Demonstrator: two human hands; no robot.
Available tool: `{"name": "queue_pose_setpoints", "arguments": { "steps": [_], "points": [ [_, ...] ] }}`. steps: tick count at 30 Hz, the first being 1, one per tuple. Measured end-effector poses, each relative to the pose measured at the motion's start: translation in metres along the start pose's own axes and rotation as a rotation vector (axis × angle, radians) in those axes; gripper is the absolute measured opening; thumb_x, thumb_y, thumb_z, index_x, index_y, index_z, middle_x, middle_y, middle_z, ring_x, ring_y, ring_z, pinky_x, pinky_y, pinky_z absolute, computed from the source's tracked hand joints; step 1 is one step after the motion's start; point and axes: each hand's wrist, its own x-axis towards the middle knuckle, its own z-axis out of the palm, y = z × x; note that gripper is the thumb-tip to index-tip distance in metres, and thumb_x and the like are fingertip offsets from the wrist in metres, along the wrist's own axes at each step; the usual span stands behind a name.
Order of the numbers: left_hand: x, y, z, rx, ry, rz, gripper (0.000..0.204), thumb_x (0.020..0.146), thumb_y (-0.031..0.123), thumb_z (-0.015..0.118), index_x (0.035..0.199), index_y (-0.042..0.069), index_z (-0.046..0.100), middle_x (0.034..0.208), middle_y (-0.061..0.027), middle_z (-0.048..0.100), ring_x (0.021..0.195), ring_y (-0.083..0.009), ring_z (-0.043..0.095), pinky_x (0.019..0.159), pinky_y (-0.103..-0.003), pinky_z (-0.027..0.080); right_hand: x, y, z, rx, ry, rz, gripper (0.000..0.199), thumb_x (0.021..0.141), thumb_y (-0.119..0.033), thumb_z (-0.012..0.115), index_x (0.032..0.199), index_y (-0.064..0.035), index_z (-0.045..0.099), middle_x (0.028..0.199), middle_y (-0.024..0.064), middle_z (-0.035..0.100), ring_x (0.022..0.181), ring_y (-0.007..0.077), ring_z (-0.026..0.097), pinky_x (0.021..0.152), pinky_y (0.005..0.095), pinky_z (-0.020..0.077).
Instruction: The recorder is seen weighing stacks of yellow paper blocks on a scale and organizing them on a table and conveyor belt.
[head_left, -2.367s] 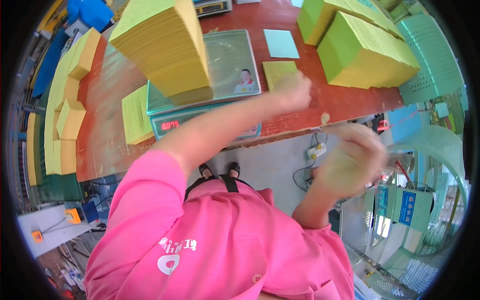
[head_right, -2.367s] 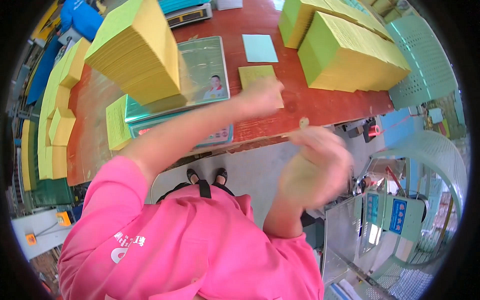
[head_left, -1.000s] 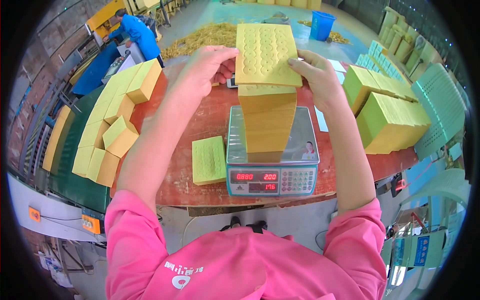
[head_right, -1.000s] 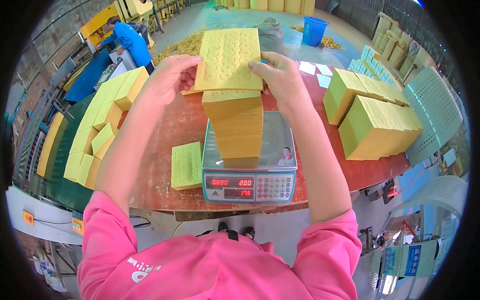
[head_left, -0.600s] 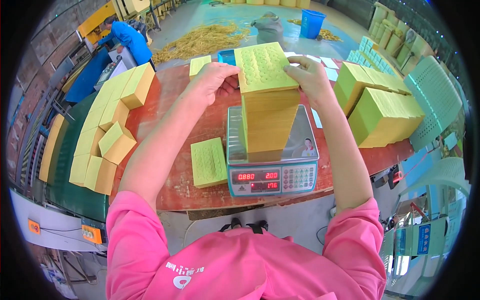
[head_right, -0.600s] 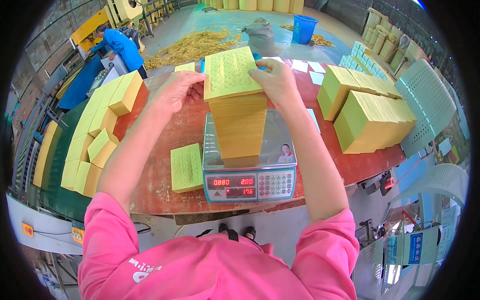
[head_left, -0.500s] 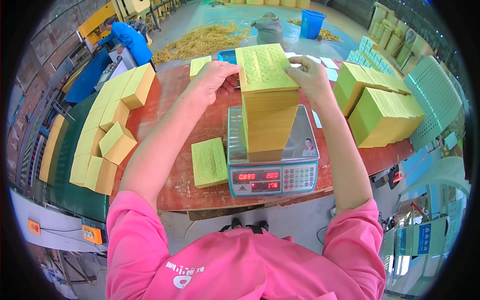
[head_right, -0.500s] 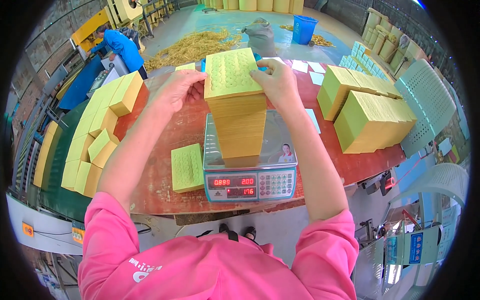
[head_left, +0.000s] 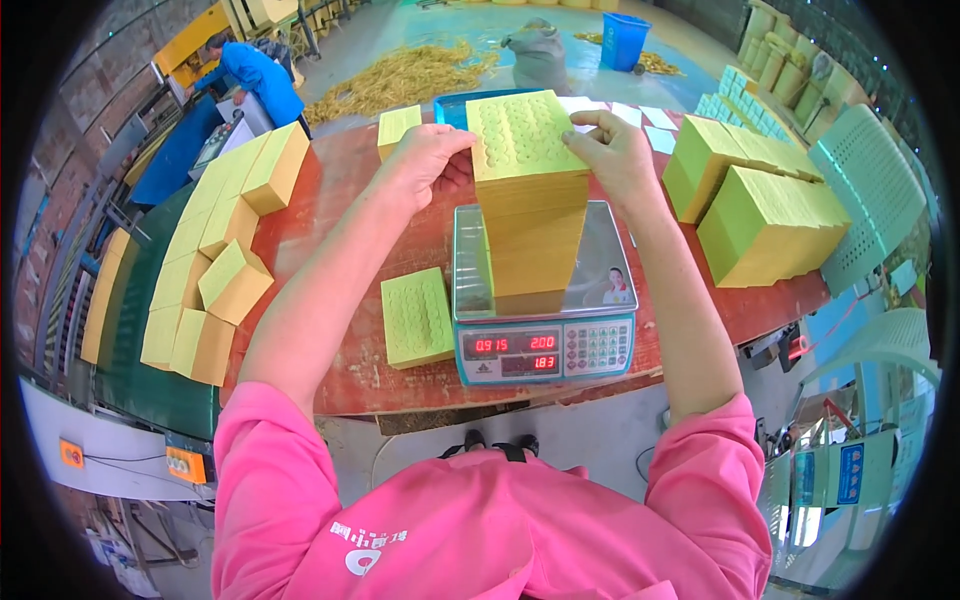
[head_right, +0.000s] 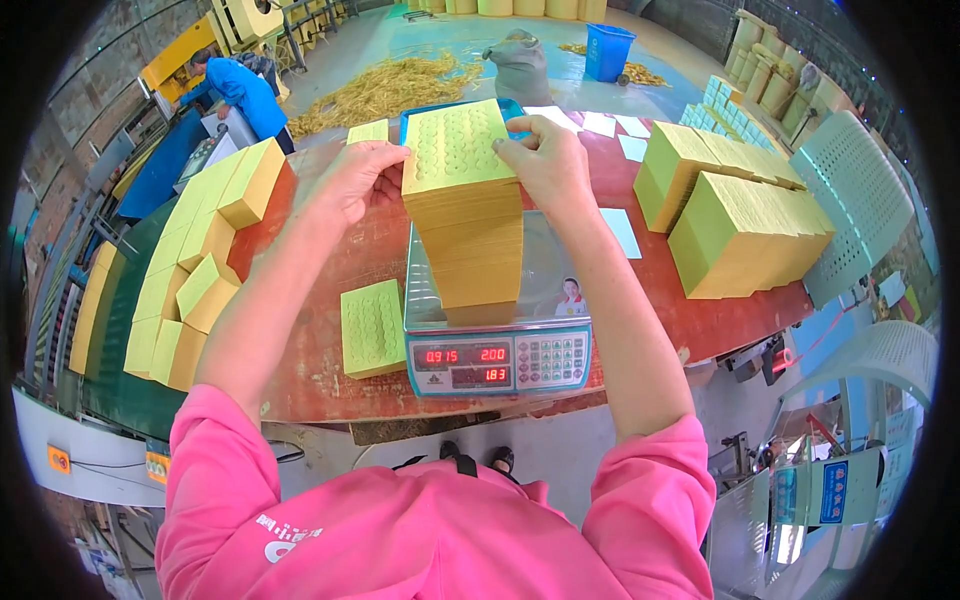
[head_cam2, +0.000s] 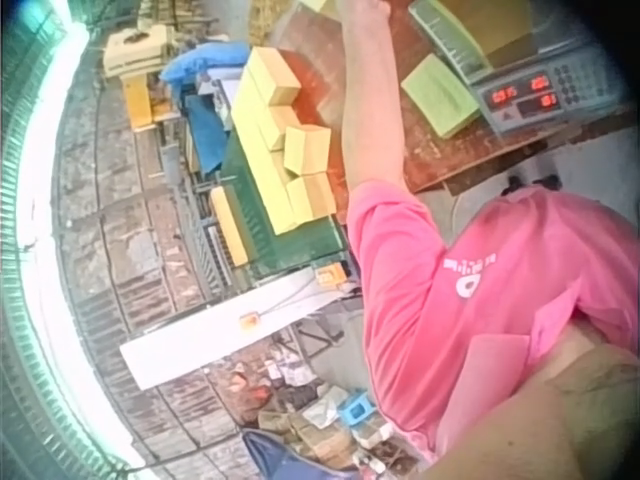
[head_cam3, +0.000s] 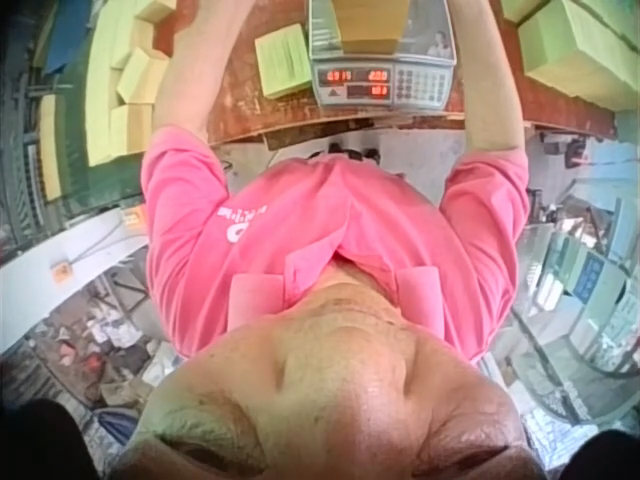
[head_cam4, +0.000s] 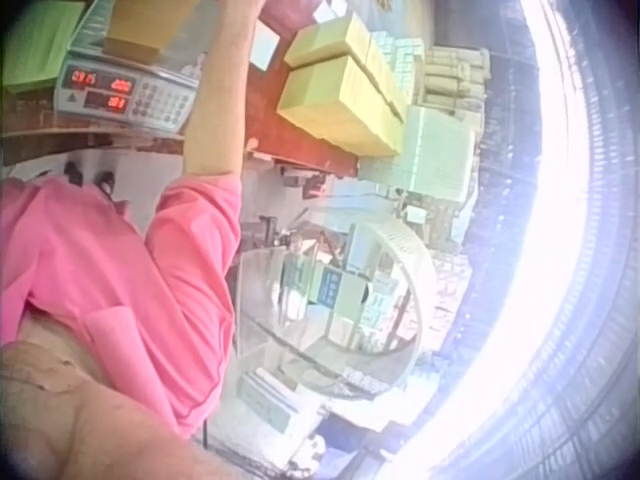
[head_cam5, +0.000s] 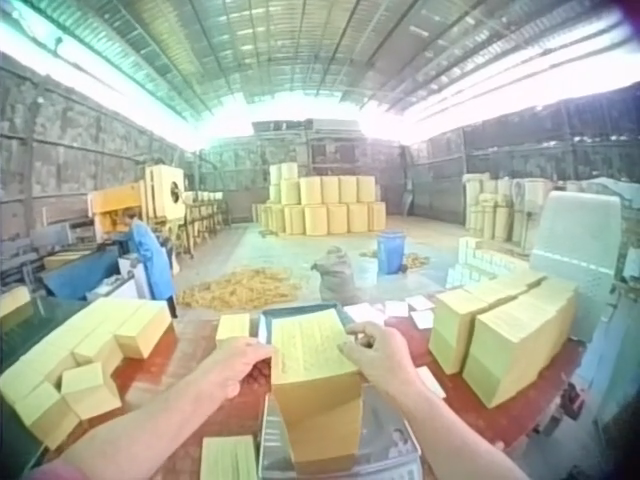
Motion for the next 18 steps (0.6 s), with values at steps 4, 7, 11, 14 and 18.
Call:
{"name": "queue_pose_setpoints", "arguments": {
  "steps": [4,7,11,14,18],
  "points": [
    [0.001,-0.004,0.001,-0.004,0.0,0.014,0.019,0.091,0.027,0.064,0.083,0.01,0.066,0.071,-0.0045,0.068,0.054,-0.0108,0.06,0.049,-0.023,0.044,-0.004,-0.003,-0.002,-0.059,0.009,-0.013,0.037,0.079,-0.021,0.074,0.11,0.0006,0.068,0.076,0.0067,0.067,0.069,0.0138,0.062,0.066,0.0308,0.0487],
    [-0.002,-0.002,0.007,0.051,0.01,0.034,0.019,0.092,0.027,0.063,0.082,0.011,0.064,0.071,-0.0042,0.068,0.054,-0.0108,0.06,0.049,-0.023,0.044,-0.005,0.0,-0.003,-0.055,0.021,-0.01,0.036,0.08,-0.019,0.074,0.109,0.0007,0.068,0.075,0.0061,0.067,0.069,0.0134,0.061,0.066,0.0309,0.0486],
    [-0.004,-0.007,0.009,0.056,0.028,0.112,0.021,0.092,0.027,0.062,0.079,0.011,0.06,0.068,-0.0029,0.064,0.053,-0.0107,0.058,0.048,-0.024,0.045,-0.014,-0.009,-0.001,-0.043,0.052,0.015,0.034,0.082,-0.018,0.073,0.109,0.0008,0.067,0.074,0.0059,0.066,0.069,0.0125,0.061,0.067,0.0306,0.0486],
    [-0.01,-0.013,0.011,0.031,0.044,0.148,0.023,0.093,0.028,0.062,0.079,0.01,0.058,0.067,-0.0035,0.062,0.052,-0.011,0.056,0.046,-0.024,0.044,-0.025,-0.008,0.004,-0.099,0.103,-0.068,0.032,0.085,-0.019,0.071,0.109,0.0012,0.066,0.074,0.0048,0.065,0.07,0.0106,0.059,0.067,0.029,0.048],
    [-0.032,-0.021,0.015,-0.112,0.214,0.165,0.025,0.095,0.03,0.061,0.082,0.009,0.057,0.064,-0.002,0.057,0.049,-0.0098,0.051,0.043,-0.025,0.038,-0.034,-0.009,-0.001,0.015,0.18,-0.084,0.025,0.091,-0.017,0.065,0.108,0.0015,0.066,0.072,0.0024,0.059,0.068,0.009,0.055,0.063,0.0264,0.0454]
  ]
}}
